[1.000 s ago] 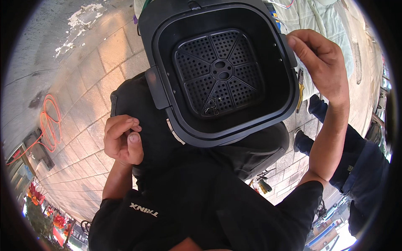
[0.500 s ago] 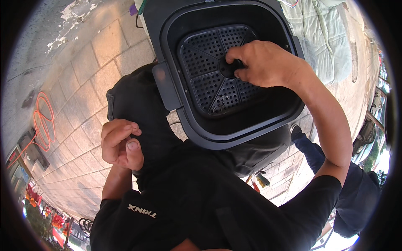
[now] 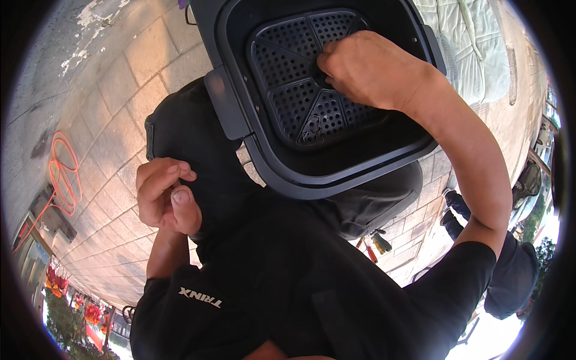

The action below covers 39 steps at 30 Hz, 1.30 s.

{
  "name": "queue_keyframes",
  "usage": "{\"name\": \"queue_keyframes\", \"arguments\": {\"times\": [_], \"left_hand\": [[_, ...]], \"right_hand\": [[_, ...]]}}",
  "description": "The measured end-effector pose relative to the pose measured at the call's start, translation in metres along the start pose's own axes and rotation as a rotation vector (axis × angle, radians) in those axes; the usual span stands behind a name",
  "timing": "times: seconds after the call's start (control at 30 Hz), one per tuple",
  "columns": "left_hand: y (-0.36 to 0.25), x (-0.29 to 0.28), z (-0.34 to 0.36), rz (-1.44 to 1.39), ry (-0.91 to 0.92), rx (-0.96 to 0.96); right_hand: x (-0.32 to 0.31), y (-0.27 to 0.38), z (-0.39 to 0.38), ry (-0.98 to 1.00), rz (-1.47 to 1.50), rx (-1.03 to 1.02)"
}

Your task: The person disassembles a small white appliance, likely an air fryer, by removing the lid and internal basket. They handle the internal components, including a mesh filter and wiring, and use a screwdriver to manipulate parts within the unit.

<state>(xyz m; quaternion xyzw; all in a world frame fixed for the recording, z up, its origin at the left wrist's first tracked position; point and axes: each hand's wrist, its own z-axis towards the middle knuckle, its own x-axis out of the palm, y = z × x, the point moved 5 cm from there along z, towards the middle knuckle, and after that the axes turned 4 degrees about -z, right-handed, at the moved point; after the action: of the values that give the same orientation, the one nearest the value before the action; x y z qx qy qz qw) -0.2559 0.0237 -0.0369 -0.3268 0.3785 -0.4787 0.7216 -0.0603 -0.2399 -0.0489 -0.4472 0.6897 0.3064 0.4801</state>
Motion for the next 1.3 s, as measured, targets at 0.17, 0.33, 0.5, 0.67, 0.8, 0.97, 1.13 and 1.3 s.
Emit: {"name": "queue_keyframes", "arguments": {"times": [0.17, 0.33, 0.5, 0.67, 0.8, 0.97, 1.13, 1.3], "left_hand": [[-0.001, 0.003, 0.000, -0.003, 0.000, -0.001], [-0.002, 0.005, -0.001, -0.012, -0.003, -0.014], [-0.003, 0.004, 0.000, 0.010, 0.022, -0.010], [-0.002, 0.003, 0.000, -0.055, -0.004, 0.005], [-0.002, 0.003, 0.001, -0.071, -0.010, -0.012], [-0.002, 0.005, 0.001, -0.069, -0.019, 0.005], [-0.003, 0.006, 0.003, -0.072, -0.026, 0.018], [-0.004, 0.004, 0.002, -0.028, 0.063, 0.005]], "right_hand": [[-0.001, -0.003, -0.001, 0.043, -0.034, -0.040], [-0.018, -0.001, -0.007, -0.066, 0.013, -0.053], [-0.044, -0.002, -0.018, -0.086, 0.032, -0.053], [-0.067, -0.004, -0.027, -0.136, 0.050, -0.065], [-0.083, -0.003, -0.034, -0.156, 0.046, -0.037], [-0.100, -0.002, -0.042, -0.150, 0.007, -0.012], [-0.122, -0.004, -0.050, -0.137, 0.023, 0.011], [-0.136, -0.011, -0.053, -0.176, 0.020, 0.058]]}}
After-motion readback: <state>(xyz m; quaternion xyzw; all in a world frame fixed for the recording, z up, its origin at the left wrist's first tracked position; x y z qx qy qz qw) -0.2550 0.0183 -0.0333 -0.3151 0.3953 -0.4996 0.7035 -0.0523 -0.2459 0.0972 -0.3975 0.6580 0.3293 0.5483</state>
